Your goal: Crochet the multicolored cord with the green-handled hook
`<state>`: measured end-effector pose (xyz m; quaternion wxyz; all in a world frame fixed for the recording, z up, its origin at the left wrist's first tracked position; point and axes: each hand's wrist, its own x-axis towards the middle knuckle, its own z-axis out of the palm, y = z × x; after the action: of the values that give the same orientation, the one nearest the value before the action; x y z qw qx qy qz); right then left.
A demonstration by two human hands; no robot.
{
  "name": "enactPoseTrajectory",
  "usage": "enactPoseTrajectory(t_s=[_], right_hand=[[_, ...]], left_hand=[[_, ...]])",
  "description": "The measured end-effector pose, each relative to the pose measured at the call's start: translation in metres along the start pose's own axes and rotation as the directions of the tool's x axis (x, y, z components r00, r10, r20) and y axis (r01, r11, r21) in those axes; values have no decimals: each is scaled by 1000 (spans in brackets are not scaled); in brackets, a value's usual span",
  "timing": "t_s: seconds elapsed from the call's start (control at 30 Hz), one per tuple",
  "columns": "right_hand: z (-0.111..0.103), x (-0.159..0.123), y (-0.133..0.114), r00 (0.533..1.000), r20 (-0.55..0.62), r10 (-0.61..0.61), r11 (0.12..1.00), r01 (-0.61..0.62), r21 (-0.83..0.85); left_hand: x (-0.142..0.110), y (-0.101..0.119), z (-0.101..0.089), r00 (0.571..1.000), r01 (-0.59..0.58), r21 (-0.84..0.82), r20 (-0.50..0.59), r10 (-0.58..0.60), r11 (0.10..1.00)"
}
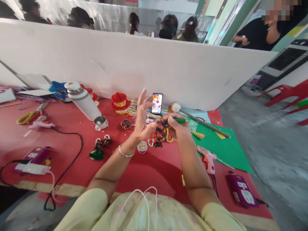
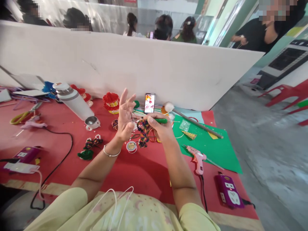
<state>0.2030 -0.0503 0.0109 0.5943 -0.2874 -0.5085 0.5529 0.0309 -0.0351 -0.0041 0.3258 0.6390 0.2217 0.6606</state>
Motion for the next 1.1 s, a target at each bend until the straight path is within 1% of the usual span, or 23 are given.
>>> enactPoseTrajectory(t_s=[0.1,0.13,0.17,0.23,0.3,0.37,0.43,0.5,0.53,0.6,0.7,0.73,0.77,0.8,0.83,0.87,0.9,0.93,0.97,1.0,1.03,1.1], right_hand=[[-2,-2,0,999,-35,-12,1000,11,-21],[-3,-2,-1,999,-40,-13,1000,12,-29],[-4,-2,-1,999,-45,-17,999,15,-32],[-6,-1,-2,998,-56,-13,1000,12,-23],[-10,1,-2,997,-80,3,1000,-3,-3],[-14,4,-2,994,-105,11,1000,-10,12],[-18,6,0,993,-122,-3,1000,4,9],[-20,6,3,992,-128,-18,1000,16,-16],[-20,6,5,991,-130,-24,999,19,-35],[-20,5,8,992,-126,-27,998,19,-62],[-16,4,11,994,-110,-24,998,17,-67],[-15,5,11,993,-113,-32,998,26,-62],[-14,5,10,992,-121,-46,998,40,-53],[-12,6,10,990,-128,-59,998,54,-44],[-11,7,9,988,-135,-70,997,66,-37],[-11,8,9,987,-138,-79,997,75,-34],[-11,9,9,986,-141,-85,996,80,-38],[-12,9,9,985,-144,-91,995,85,-49],[-14,9,9,982,-153,-106,993,97,-64],[-16,9,10,978,-166,-124,990,111,-83],[-19,9,10,975,-175,-138,987,121,-104],[-25,8,10,976,-173,-130,983,105,-150]], left_hand=[[-6,-4,-2,992,-123,117,22,121,985],[-6,-4,-3,991,-134,145,25,132,980],[-5,-3,-4,992,-124,163,21,122,979],[-2,0,-4,999,-49,153,17,47,987],[2,2,-4,997,56,52,41,-58,997],[7,4,-6,985,161,-133,85,-150,978],[12,6,-11,968,249,-344,130,-217,905],[16,9,-18,953,301,-502,140,-267,811],[18,11,-21,949,308,-550,120,-292,776],[20,15,-27,938,300,-601,44,-344,741],[20,20,-33,911,261,-620,-94,-401,740],[20,21,-35,907,250,-618,-121,-404,745],[20,21,-38,909,250,-611,-118,-399,751],[19,21,-40,919,268,-594,-77,-386,758],[18,22,-43,929,307,-566,2,-371,765],[17,22,-45,929,356,-524,108,-354,774],[16,22,-46,916,401,-471,217,-337,786],[15,23,-47,894,432,-415,313,-320,801],[14,25,-47,873,444,-366,384,-302,818],[13,27,-47,857,442,-326,429,-285,836],[12,29,-47,850,430,-297,451,-271,852],[12,31,-46,858,399,-251,441,-263,882]])
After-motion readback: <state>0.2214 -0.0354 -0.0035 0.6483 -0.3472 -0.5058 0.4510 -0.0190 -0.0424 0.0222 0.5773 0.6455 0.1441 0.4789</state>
